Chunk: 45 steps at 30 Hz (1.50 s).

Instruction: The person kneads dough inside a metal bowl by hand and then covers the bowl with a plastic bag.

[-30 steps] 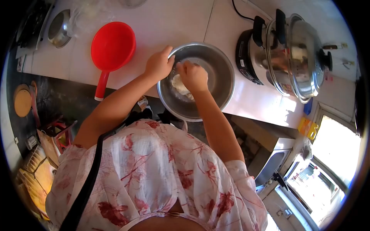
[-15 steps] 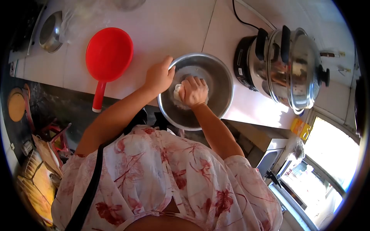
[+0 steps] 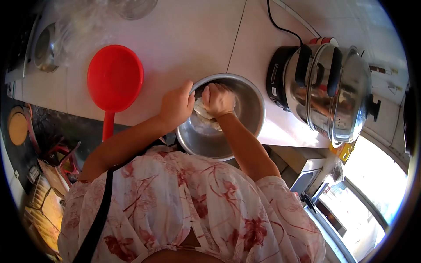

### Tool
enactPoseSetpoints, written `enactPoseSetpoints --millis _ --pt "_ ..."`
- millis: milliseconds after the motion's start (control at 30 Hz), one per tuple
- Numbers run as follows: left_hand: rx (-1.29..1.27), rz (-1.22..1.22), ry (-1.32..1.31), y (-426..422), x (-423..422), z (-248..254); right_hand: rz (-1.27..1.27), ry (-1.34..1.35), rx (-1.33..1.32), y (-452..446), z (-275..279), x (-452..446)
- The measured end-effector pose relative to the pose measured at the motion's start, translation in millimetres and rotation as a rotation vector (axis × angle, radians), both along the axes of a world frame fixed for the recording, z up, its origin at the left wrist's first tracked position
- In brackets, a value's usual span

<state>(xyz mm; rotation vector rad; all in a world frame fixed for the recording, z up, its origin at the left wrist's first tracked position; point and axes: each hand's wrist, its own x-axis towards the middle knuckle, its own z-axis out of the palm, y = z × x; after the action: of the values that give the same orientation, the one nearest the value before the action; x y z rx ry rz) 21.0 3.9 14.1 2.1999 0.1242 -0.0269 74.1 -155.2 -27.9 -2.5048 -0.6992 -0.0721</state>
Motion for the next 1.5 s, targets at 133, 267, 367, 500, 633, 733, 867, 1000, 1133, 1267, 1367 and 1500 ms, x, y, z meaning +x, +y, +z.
enactPoseSetpoints --millis 133,267,367,500,633,733,867,1000,1133,1267,1367,1500 --pt "0.002 0.019 0.0 -1.8 -1.7 -2.6 -0.045 0.05 -0.05 3.1 2.7 3.7" --pt "0.092 -0.008 -0.042 -1.6 -1.0 -0.1 -0.099 0.014 -0.066 5.4 1.9 5.8" --pt "0.142 0.003 -0.078 0.0 3.8 -0.7 -0.134 0.015 -0.082 6.4 -4.9 6.2" --pt "0.174 0.022 -0.018 -2.1 2.0 0.1 -0.184 0.122 -0.176 7.4 3.2 3.6" --pt "0.151 0.001 -0.029 -1.3 3.6 -7.4 -0.067 0.0 -0.259 14.2 21.2 -13.5" --pt "0.188 0.012 -0.031 -2.3 4.9 -9.2 0.196 -0.1 -0.249 15.9 10.9 -34.6" --pt "0.174 -0.026 -0.036 -13.3 -8.2 -7.1 0.201 -0.12 -0.131 1.4 18.1 -56.8" --pt "0.132 -0.08 -0.001 -13.3 -6.9 -2.2 0.161 -0.145 -0.089 3.4 11.0 -52.2" --pt "0.072 -0.102 0.003 -15.1 -6.1 -7.2 0.141 -0.103 -0.103 4.9 4.7 -43.5" --pt "0.09 -0.03 -0.075 -14.1 6.9 -3.1 0.11 -0.052 -0.107 13.5 2.8 -18.8" --pt "0.151 0.019 -0.063 -4.8 32.1 -5.0 0.087 -0.037 -0.125 26.6 0.4 13.5" --pt "0.245 -0.045 -0.099 4.3 50.8 -3.0 -0.045 -0.142 -0.077 38.8 -8.5 22.5"
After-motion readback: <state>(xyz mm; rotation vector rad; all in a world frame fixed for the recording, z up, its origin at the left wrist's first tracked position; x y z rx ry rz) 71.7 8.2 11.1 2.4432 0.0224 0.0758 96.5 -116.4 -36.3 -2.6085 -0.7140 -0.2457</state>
